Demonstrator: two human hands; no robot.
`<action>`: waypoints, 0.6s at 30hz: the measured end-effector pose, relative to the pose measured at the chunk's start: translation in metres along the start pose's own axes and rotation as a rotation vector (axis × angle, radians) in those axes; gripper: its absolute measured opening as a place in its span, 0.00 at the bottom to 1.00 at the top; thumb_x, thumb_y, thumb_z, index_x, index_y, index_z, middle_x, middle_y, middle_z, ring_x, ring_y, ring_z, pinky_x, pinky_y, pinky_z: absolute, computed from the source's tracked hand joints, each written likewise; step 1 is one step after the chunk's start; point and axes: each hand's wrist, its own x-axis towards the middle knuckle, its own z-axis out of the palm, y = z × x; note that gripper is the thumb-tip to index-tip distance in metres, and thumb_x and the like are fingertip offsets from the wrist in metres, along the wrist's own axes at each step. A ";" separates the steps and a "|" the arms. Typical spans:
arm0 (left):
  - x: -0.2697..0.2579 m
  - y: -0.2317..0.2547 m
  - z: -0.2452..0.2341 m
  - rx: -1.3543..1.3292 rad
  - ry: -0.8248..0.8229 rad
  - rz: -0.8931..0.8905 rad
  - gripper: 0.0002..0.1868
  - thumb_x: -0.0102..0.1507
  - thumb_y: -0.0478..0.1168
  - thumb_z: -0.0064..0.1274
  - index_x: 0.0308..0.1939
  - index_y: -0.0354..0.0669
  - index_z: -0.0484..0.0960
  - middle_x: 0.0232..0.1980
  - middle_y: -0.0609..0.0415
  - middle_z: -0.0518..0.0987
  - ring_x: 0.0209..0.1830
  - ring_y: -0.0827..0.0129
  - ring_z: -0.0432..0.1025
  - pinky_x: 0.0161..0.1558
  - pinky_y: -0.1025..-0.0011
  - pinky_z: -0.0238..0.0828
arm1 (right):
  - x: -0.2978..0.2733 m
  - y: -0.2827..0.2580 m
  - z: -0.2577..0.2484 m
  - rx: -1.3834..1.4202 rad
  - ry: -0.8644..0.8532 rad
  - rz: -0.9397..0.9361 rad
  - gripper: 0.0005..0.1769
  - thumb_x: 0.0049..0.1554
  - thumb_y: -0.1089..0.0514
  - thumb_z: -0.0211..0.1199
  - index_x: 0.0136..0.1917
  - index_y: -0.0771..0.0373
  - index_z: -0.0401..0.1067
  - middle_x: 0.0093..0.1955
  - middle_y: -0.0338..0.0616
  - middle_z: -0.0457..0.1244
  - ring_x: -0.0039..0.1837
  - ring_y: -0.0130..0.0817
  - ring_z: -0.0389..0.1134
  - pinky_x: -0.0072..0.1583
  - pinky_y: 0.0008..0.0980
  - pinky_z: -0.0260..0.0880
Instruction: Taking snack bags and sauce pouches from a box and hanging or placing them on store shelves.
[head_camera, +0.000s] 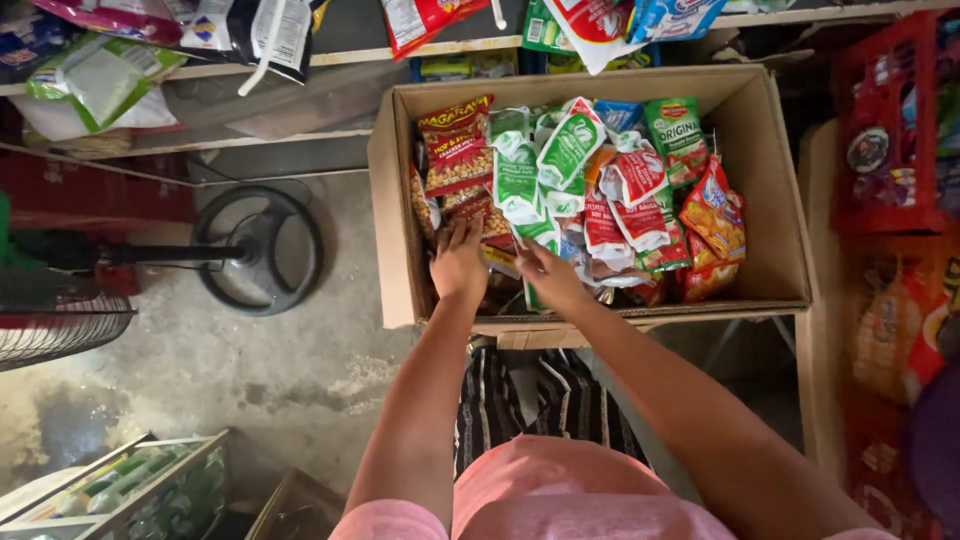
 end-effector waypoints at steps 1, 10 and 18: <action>-0.001 0.000 -0.001 0.003 0.006 0.000 0.30 0.62 0.40 0.50 0.70 0.58 0.70 0.75 0.50 0.66 0.73 0.51 0.58 0.62 0.49 0.64 | 0.005 0.013 0.005 0.002 0.000 -0.006 0.36 0.62 0.39 0.58 0.76 0.58 0.61 0.64 0.50 0.68 0.63 0.45 0.71 0.63 0.38 0.69; -0.017 0.009 0.002 0.171 0.138 0.166 0.11 0.63 0.42 0.49 0.48 0.54 0.82 0.52 0.53 0.82 0.57 0.56 0.73 0.50 0.47 0.70 | 0.006 0.005 -0.013 0.891 -0.156 0.483 0.26 0.63 0.39 0.52 0.66 0.55 0.70 0.56 0.46 0.71 0.58 0.37 0.72 0.59 0.38 0.66; 0.004 0.014 0.011 0.287 0.229 0.252 0.10 0.60 0.40 0.50 0.44 0.50 0.81 0.50 0.56 0.80 0.56 0.57 0.73 0.47 0.52 0.73 | 0.002 0.012 -0.004 0.984 -0.139 0.484 0.26 0.65 0.40 0.52 0.66 0.60 0.67 0.57 0.50 0.70 0.61 0.43 0.71 0.63 0.43 0.65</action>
